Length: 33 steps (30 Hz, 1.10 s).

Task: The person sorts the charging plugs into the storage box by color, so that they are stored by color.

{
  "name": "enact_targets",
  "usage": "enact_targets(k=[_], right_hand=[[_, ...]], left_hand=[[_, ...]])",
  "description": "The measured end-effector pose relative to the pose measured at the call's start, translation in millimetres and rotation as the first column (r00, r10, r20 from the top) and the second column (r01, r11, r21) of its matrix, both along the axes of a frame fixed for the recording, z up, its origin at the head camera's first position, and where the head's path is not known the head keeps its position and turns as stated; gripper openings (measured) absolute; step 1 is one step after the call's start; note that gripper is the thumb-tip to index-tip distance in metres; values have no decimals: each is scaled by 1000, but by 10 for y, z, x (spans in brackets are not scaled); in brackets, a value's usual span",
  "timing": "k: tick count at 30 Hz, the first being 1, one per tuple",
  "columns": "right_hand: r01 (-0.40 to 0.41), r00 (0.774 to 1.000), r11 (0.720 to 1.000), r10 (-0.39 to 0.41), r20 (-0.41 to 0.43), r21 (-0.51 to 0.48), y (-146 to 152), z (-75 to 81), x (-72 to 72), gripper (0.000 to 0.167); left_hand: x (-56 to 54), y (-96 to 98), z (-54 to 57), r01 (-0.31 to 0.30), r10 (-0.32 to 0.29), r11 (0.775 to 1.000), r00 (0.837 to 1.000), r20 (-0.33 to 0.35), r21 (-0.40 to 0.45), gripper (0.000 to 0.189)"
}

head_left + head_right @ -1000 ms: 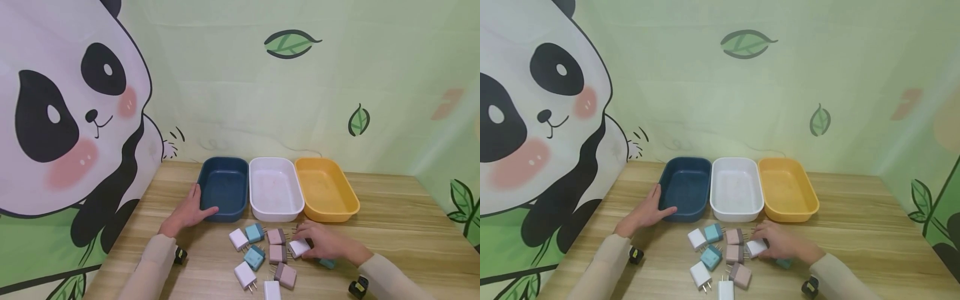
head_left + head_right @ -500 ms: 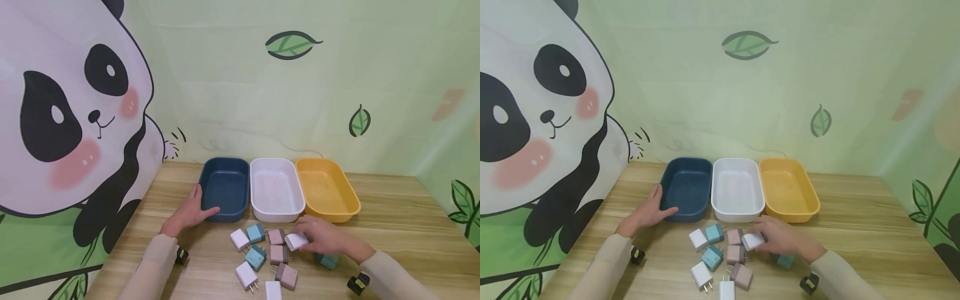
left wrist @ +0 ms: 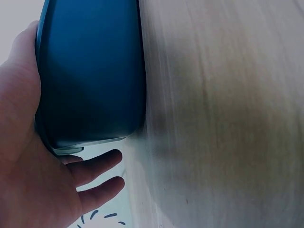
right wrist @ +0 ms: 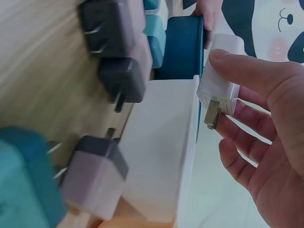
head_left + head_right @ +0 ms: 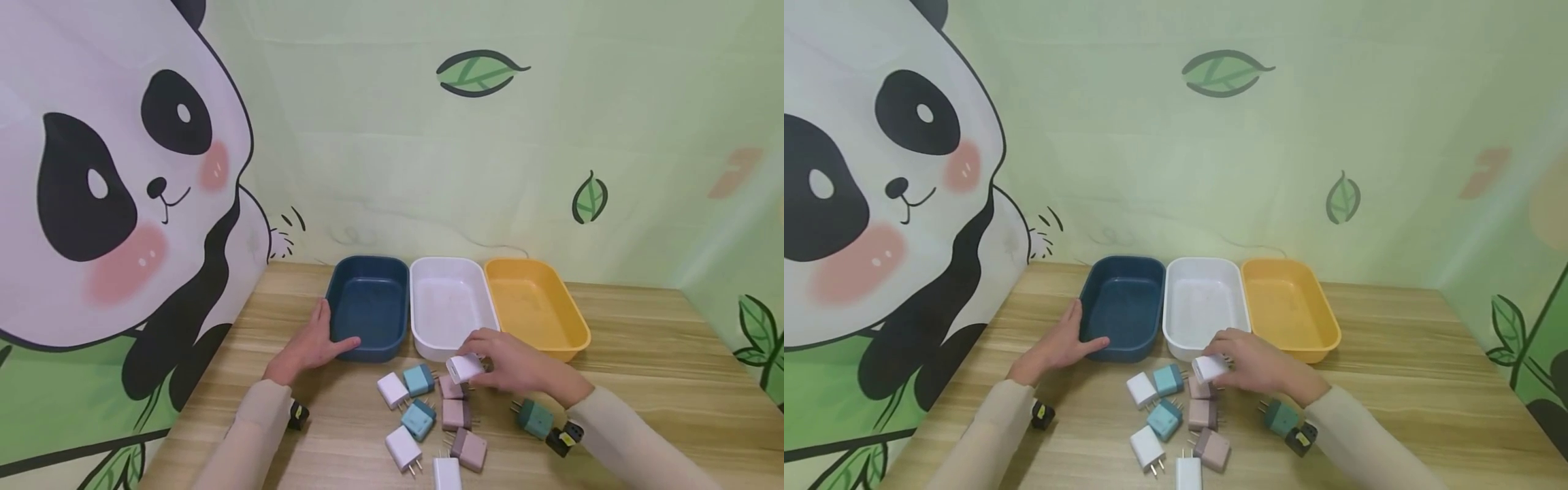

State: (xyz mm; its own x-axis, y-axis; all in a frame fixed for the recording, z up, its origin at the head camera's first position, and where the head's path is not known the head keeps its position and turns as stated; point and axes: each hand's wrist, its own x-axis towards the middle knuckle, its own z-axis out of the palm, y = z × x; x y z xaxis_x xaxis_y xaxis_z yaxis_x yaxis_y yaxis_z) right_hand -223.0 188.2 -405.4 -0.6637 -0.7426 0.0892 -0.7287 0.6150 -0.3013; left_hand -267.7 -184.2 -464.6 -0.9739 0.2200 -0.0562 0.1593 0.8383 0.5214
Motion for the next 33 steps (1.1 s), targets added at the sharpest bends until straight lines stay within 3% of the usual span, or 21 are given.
enact_targets(k=[8,22,27,33], right_hand=[[14,999,1000,-13,30,-21,-199,73,-123,37],[-51,999,998,52,3,-38,-570,194,-341,39],[-69,998,996,69,-3,-52,-695,187,-443,37],[-32,999,998,32,7,-47,-809,132,-552,40]], left_hand=[[-9,-4,-27,0,0,1000,1000,-3,-20,113],[-17,-2,-11,8,-8,1000,1000,-10,-18,114],[-14,-2,-1,6,-7,1000,1000,-7,-21,114],[-12,3,-3,2,-2,1000,1000,-3,-24,112]])
